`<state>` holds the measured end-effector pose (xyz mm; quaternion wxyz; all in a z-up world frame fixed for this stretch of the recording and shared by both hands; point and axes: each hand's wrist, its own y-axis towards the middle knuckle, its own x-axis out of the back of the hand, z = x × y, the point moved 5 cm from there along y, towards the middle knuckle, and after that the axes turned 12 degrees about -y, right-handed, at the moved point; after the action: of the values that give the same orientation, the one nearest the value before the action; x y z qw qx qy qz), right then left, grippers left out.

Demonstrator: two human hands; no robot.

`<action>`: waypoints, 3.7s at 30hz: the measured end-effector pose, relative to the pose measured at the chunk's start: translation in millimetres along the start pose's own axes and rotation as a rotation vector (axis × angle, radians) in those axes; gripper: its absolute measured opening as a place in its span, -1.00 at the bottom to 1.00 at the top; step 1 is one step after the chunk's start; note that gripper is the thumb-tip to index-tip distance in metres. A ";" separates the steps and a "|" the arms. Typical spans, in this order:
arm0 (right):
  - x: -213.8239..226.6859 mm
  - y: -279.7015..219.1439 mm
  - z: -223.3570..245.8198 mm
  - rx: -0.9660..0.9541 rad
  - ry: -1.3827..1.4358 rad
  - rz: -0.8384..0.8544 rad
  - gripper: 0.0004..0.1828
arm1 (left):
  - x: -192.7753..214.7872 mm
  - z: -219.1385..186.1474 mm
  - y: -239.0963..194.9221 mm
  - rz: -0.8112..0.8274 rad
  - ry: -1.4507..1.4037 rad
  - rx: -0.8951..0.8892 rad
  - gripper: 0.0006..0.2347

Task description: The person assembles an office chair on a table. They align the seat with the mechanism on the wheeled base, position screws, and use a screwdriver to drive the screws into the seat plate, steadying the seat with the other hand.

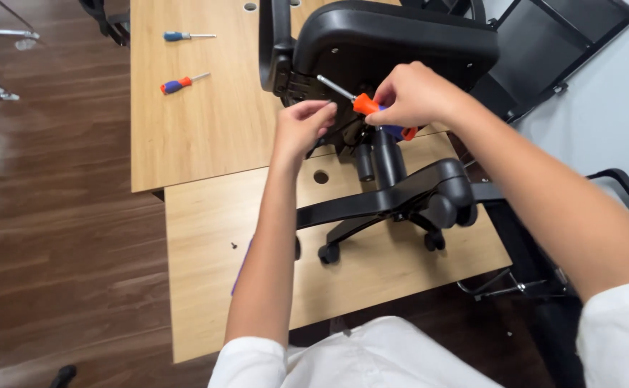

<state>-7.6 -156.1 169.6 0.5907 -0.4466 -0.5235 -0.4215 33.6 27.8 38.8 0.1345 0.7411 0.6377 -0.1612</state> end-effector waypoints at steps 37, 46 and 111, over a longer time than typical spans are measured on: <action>-259.5 63.5 10.3 -0.898 0.407 0.040 -0.63 | 87.6 213.7 151.9 0.139 0.032 0.547 -0.76; -276.3 86.1 -9.1 -0.848 0.406 0.222 -0.63 | 81.7 285.3 180.7 0.070 -0.112 0.654 -0.77; -315.7 140.9 -43.3 -0.780 0.286 0.220 -0.58 | 62.0 384.8 205.9 -0.019 -0.857 0.874 -0.75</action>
<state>108.3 -153.8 -158.9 0.4855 -0.6267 -0.1869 -0.5802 219.6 -103.1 -338.8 0.0613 0.5912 0.4082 -0.6929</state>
